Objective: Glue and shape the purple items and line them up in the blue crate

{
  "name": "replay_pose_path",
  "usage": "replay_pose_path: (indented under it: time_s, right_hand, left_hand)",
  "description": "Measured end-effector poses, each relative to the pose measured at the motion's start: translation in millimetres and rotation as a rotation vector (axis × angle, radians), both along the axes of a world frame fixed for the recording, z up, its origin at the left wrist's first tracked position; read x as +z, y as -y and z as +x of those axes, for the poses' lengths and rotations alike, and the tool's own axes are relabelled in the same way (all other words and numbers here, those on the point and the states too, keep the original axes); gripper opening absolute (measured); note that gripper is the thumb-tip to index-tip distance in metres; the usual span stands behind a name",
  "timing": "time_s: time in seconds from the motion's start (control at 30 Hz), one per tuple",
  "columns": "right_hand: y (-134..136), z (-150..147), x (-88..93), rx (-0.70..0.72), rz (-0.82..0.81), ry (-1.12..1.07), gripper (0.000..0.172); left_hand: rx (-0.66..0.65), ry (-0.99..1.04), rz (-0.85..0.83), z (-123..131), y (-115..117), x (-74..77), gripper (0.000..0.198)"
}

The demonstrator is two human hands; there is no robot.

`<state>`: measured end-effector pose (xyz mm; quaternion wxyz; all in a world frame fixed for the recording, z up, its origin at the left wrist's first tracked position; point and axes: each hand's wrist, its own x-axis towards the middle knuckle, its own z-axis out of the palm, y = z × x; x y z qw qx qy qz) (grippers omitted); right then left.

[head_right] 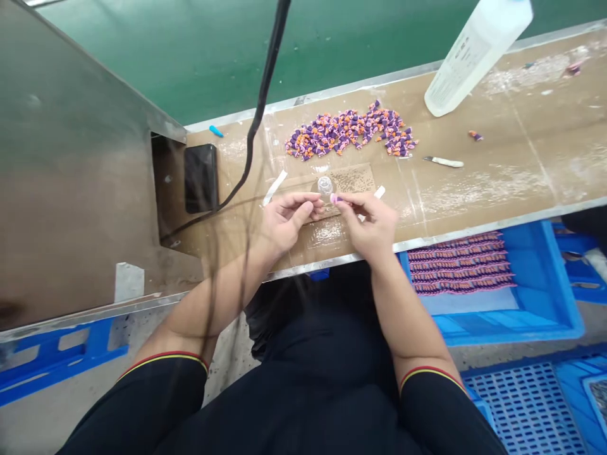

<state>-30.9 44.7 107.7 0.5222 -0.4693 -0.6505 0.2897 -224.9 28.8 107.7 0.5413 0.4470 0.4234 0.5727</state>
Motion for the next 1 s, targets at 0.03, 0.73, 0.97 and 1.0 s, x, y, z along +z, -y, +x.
replay_pose_path:
  time_s: [0.03, 0.73, 0.97, 1.0]
  right_hand:
    - [-3.6, 17.5, 5.7, 0.045, -0.055, 0.077, 0.019]
    - [8.8, 90.9, 12.7, 0.405, -0.042, 0.530, 0.014]
    - [76.2, 218.1, -21.0, -0.377, -0.306, 0.275, 0.017]
    - [90.5, 235.9, -30.3, -0.436, -0.413, 0.293, 0.016]
  left_hand:
    - [0.011, -0.012, 0.007, -1.2, -0.8, -1.0, 0.055]
    - [0.179, -0.177, 0.124, -18.2, -12.7, -14.3, 0.051]
    - [0.217, -0.215, 0.086, -10.0, -5.8, -1.6, 0.046]
    - [0.225, -0.207, 0.082, -7.3, -5.8, 2.8, 0.043]
